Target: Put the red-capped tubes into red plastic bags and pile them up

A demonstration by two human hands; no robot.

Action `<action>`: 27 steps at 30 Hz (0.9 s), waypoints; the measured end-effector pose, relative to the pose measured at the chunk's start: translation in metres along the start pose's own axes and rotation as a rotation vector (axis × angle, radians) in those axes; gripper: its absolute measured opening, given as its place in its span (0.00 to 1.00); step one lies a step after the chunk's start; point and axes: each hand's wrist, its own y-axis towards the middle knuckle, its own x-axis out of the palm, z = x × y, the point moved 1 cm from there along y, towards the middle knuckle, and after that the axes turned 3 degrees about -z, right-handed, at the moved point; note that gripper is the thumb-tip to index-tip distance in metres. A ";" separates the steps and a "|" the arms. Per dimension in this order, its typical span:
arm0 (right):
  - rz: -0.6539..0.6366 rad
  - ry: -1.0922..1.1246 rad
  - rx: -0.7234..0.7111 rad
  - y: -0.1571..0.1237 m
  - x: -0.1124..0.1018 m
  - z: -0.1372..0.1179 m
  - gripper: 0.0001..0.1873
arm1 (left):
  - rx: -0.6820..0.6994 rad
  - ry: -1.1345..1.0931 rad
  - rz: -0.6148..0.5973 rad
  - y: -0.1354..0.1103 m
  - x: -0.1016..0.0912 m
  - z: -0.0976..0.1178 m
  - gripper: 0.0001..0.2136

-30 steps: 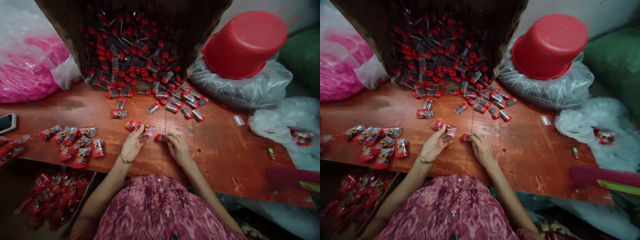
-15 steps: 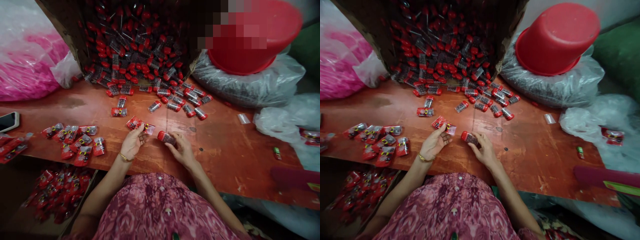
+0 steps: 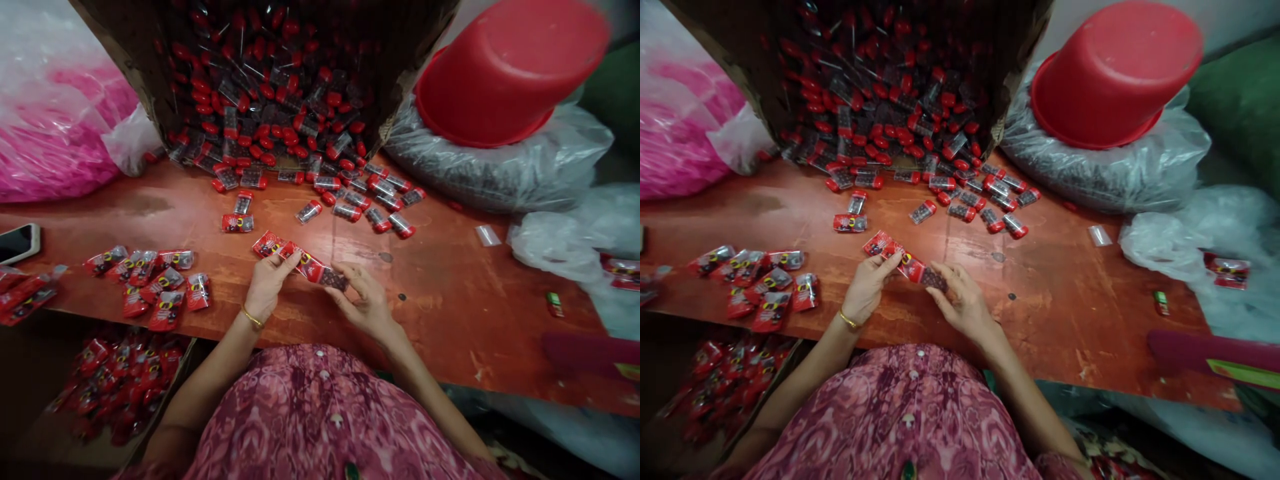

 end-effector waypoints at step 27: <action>0.167 0.205 0.088 0.019 0.039 -0.017 0.20 | 0.154 -0.247 -0.059 0.000 0.022 -0.024 0.17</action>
